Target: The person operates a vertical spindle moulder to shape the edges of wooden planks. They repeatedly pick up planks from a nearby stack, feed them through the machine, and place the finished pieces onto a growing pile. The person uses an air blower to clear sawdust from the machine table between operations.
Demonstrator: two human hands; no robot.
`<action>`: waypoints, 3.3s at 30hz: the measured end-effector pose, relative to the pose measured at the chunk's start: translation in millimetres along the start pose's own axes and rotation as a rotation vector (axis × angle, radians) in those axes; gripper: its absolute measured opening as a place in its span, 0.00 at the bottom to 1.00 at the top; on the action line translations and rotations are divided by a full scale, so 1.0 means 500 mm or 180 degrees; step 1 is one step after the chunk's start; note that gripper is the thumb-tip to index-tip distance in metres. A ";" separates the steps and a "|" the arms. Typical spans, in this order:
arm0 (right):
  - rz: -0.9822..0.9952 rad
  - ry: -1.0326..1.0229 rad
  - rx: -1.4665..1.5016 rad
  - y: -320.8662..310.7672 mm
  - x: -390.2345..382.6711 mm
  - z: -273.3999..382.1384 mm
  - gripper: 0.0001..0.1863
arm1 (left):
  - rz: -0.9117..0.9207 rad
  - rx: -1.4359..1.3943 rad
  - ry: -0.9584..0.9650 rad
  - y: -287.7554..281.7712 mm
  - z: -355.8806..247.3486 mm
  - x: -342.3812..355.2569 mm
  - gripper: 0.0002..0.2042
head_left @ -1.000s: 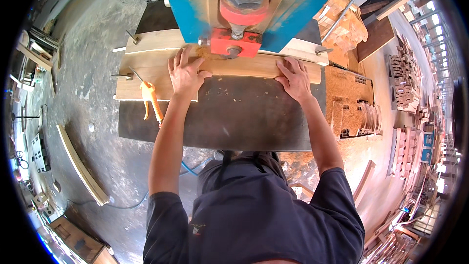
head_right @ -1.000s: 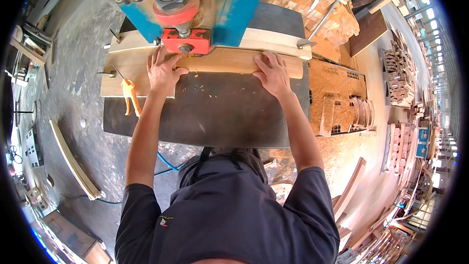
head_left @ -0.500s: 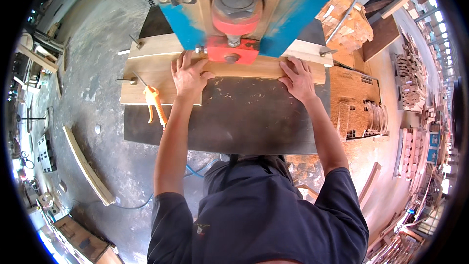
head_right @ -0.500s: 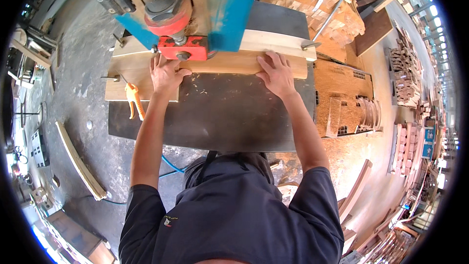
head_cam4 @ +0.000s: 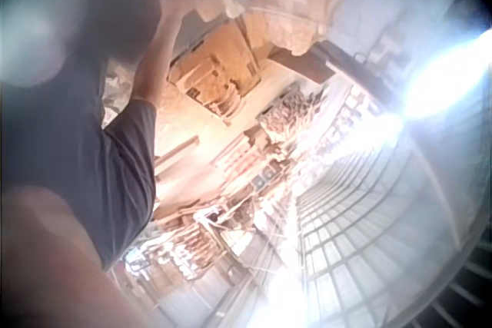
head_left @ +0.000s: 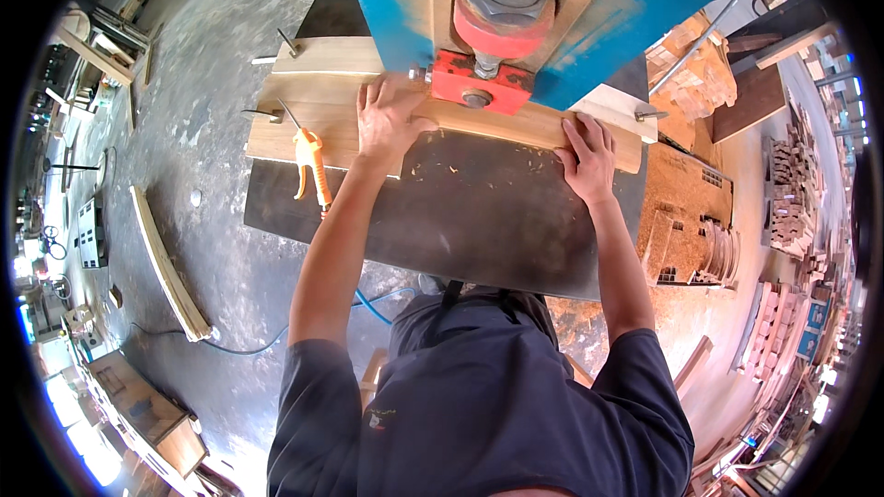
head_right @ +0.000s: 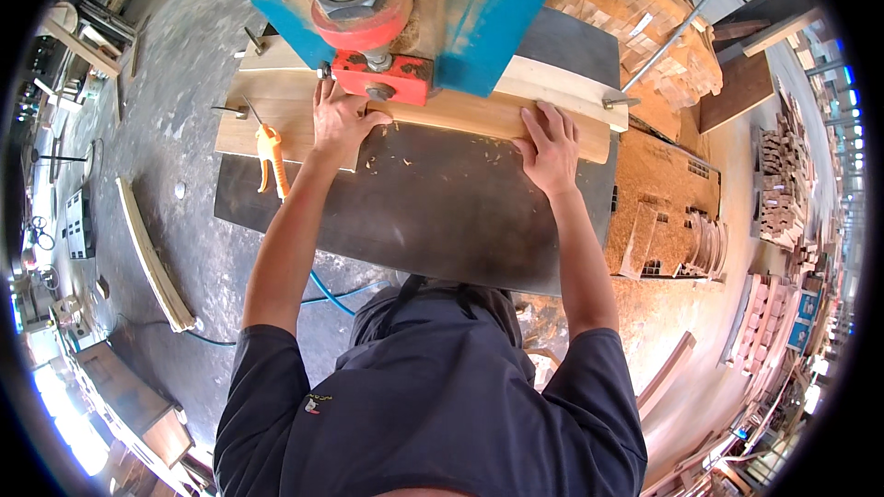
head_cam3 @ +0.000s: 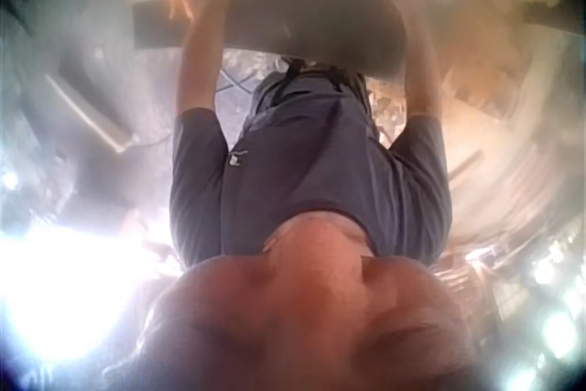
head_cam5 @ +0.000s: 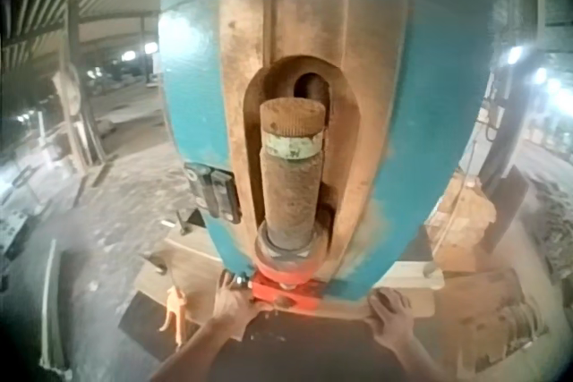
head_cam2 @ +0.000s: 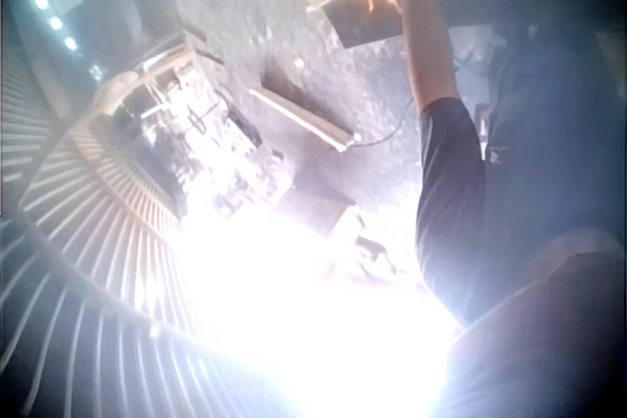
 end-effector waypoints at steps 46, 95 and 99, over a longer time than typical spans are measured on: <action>0.5682 0.2655 0.6758 -0.222 -0.182 0.032 0.35 | -0.0706 -0.5871 -0.4254 -0.017 -0.746 -0.586 0.31; 0.2394 0.0919 0.1687 0.246 0.181 0.742 0.24 | -0.4270 -0.1420 -0.4933 -0.321 -0.745 -1.313 0.11; 0.2503 0.0297 0.3771 0.062 0.045 0.852 0.15 | -0.3301 -0.1386 -0.3818 -0.358 -0.570 -1.084 0.19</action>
Point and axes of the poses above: each hand's wrist, its own x-axis towards the middle knuckle, its own y-axis out of the palm, z = x × y, the point moved 2 cm from there along x, towards the middle knuckle, and after that the axes turned 3 degrees about z, right-handed, at the moved point
